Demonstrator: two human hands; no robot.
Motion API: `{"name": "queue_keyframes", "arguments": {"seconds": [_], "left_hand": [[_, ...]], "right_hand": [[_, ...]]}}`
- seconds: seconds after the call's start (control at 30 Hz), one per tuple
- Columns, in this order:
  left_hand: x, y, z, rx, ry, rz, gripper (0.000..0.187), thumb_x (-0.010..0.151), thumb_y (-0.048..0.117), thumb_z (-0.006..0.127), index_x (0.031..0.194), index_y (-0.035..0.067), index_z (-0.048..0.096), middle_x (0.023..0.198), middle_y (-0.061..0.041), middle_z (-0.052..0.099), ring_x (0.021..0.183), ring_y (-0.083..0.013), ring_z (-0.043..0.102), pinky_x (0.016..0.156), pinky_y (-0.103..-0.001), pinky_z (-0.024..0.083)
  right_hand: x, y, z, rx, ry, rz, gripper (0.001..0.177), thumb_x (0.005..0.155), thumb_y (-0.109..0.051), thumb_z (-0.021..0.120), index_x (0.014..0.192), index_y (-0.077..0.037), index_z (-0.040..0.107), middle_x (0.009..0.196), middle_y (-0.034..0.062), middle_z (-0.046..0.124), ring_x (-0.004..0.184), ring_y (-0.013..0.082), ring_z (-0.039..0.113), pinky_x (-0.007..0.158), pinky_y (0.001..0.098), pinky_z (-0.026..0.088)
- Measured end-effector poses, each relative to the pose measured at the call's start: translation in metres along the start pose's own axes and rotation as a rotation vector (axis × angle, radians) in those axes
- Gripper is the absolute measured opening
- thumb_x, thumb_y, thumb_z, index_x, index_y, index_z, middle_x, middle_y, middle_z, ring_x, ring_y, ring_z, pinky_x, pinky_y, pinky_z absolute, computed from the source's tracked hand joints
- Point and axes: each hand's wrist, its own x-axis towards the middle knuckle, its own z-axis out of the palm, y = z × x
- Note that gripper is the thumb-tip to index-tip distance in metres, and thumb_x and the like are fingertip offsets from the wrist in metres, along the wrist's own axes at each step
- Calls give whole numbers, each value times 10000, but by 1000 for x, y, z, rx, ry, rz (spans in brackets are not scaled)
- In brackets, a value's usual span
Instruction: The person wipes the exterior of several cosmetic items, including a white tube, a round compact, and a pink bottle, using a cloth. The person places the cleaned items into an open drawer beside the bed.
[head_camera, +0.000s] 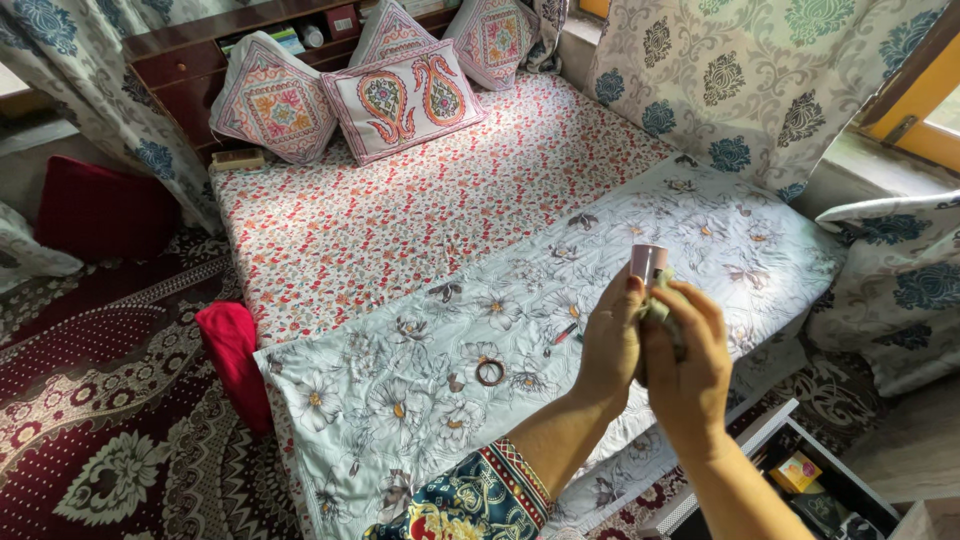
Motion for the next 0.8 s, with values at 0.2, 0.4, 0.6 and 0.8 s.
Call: {"name": "queue_keyframes", "arguments": {"seconds": [0.2, 0.4, 0.6, 0.8], "left_hand": [[-10, -7, 7, 110, -79, -14, 415, 1124, 288, 463, 1478, 98, 564, 1171, -44, 612, 1025, -109, 555, 875, -282, 465], [8, -11, -15, -98, -7, -84, 358, 1123, 298, 424, 1289, 31, 596, 1020, -27, 642, 881, -90, 622, 768, -271, 553], [-7, -21, -3, 93, -42, -41, 344, 1148, 270, 452, 1334, 32, 618, 1081, -33, 643, 943, -94, 604, 807, -253, 516], [-4, -4, -7, -79, 54, 6, 306, 1094, 234, 417, 1330, 90, 550, 1136, -37, 651, 1008, -106, 642, 882, -271, 548]], "right_hand": [[24, 17, -2, 516, 108, 469, 344, 1042, -100, 668, 1374, -64, 582, 1240, 137, 652, 1069, 168, 636, 884, 269, 541], [-5, -15, -5, -14, -21, -17, 274, 951, -36, 701, 1221, -5, 667, 1313, 164, 649, 1178, 265, 667, 999, 356, 555], [43, 4, -19, 72, 55, 66, 244, 1008, -6, 691, 1251, -6, 675, 1349, 156, 631, 1222, 257, 645, 1057, 340, 536], [18, -22, -14, 20, -77, -5, 327, 902, -5, 693, 1228, -36, 681, 1306, 160, 637, 1195, 273, 638, 1018, 352, 532]]}}
